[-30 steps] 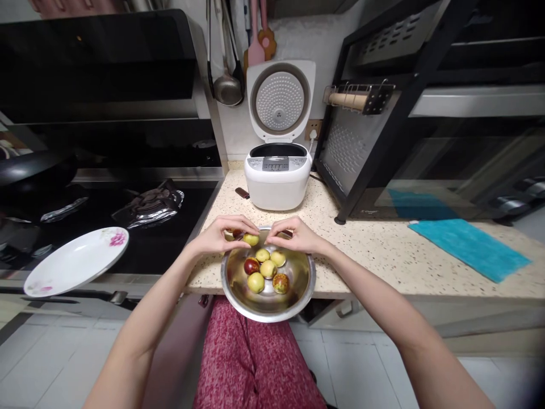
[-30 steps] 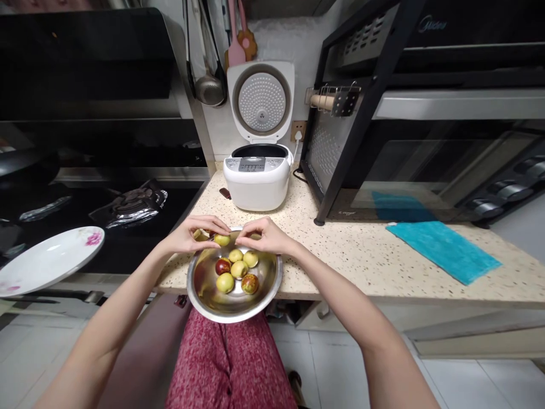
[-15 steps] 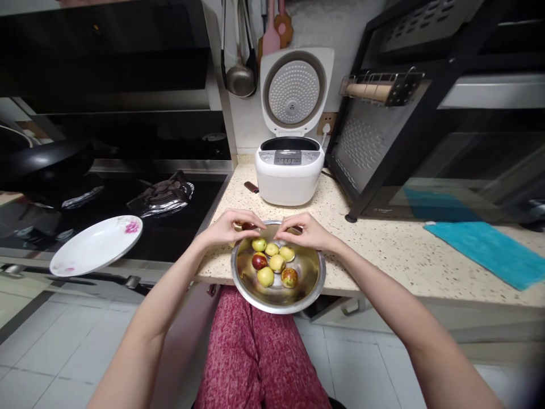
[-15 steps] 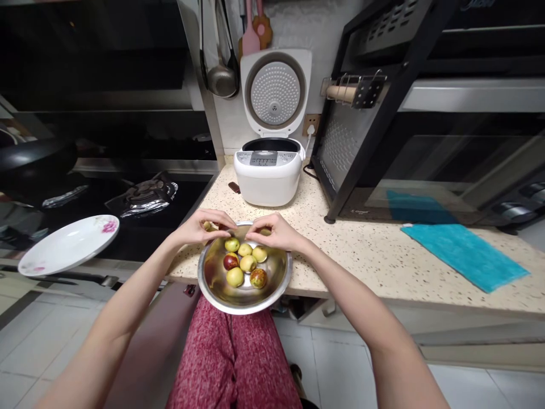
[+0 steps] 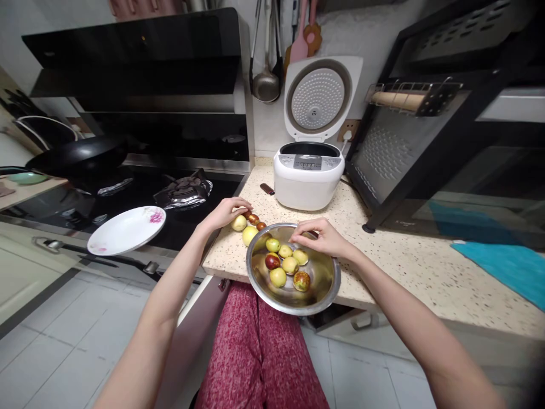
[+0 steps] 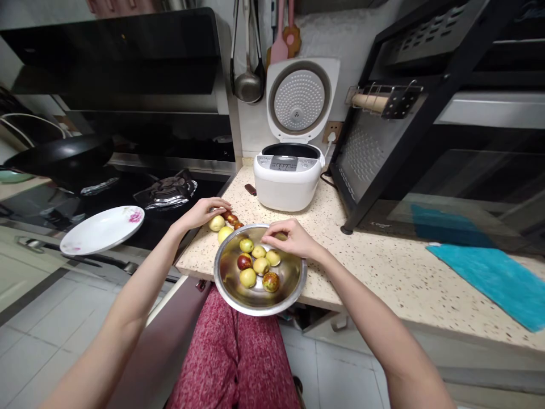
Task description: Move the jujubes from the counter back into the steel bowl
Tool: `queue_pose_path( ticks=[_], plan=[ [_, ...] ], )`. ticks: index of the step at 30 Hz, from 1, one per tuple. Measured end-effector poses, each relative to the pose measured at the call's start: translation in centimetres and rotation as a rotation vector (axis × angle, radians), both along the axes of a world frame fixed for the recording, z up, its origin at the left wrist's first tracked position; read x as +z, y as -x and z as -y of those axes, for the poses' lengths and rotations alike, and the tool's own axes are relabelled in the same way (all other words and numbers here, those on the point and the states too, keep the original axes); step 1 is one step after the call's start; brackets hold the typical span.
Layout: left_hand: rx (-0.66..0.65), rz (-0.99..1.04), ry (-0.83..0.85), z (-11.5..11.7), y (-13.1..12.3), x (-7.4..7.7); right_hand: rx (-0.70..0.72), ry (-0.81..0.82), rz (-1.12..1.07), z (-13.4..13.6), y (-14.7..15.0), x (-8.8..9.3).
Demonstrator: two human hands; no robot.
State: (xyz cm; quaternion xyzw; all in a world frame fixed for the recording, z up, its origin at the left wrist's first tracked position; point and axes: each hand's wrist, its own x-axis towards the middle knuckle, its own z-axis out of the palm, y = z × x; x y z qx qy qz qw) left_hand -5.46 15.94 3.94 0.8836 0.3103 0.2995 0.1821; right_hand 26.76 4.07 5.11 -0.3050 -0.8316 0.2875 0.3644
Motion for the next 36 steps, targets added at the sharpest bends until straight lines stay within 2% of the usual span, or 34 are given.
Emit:
queue_pose_path(
  ticks=[8,17,24,30,36],
  plan=[
    [-0.038,-0.006,0.065,-1.2,1.1,-0.9,-0.016,0.011,0.013,-0.1,0.0,-0.1],
    [-0.059,-0.055,0.042,-0.9,0.9,-0.9,-0.056,0.003,0.044,0.0,0.0,0.0],
    [0.011,-0.101,0.031,-0.4,0.6,-1.0,-0.044,0.02,0.043,0.0,0.0,0.0],
    [-0.016,-0.106,0.037,-0.2,0.6,-0.8,-0.021,0.009,0.038,-0.1,0.0,0.0],
    [0.063,-0.022,-0.043,0.4,0.3,-0.3,0.001,0.008,0.016,0.0,0.0,0.0]
  ],
)
